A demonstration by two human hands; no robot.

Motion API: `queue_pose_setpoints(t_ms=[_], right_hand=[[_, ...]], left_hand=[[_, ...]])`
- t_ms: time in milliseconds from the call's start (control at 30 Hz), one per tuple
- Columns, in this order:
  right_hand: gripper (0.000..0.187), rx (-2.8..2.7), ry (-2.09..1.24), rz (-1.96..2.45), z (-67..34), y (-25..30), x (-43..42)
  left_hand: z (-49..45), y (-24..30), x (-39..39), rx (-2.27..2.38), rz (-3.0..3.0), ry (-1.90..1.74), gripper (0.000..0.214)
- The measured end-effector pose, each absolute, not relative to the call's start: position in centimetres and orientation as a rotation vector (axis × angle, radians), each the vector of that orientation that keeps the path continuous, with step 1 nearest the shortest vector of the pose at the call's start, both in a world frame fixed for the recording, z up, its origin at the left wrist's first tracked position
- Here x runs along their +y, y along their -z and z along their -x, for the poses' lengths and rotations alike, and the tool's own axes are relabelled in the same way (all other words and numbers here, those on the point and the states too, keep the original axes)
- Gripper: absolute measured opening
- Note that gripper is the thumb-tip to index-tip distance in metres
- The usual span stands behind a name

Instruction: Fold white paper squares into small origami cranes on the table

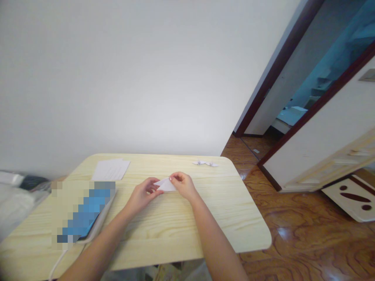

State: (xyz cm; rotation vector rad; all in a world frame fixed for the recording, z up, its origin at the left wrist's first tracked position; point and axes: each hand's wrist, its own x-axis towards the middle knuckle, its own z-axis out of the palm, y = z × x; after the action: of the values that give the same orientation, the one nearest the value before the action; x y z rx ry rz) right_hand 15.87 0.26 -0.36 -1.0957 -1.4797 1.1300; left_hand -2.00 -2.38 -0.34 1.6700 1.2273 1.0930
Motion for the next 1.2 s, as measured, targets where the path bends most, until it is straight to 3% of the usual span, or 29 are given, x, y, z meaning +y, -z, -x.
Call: queue_pose_setpoints(t_ms=[300,633,867,1200], right_hand=[[0.015,-1.649,-1.038,1.049,-16.4,-0.1,-0.1],[0.010,-1.979,-0.711,1.048,-16.5,-1.4,-0.8],[0.014,-2.071,-0.645,0.994,-16.5,-1.6,-1.0],[0.013,-2.149,-0.586,0.960,-16.1,-2.3,-1.7]], left_hand=[[2.1,0.7,-1.7,1.050,-1.269,-1.315,0.049],[2.8,0.1,-1.6,1.250,-1.331,-1.345,0.022],[2.5,-0.1,-1.6,1.025,-1.205,-1.365,0.027],[2.5,0.2,-1.5,1.084,-1.228,-1.343,0.025]])
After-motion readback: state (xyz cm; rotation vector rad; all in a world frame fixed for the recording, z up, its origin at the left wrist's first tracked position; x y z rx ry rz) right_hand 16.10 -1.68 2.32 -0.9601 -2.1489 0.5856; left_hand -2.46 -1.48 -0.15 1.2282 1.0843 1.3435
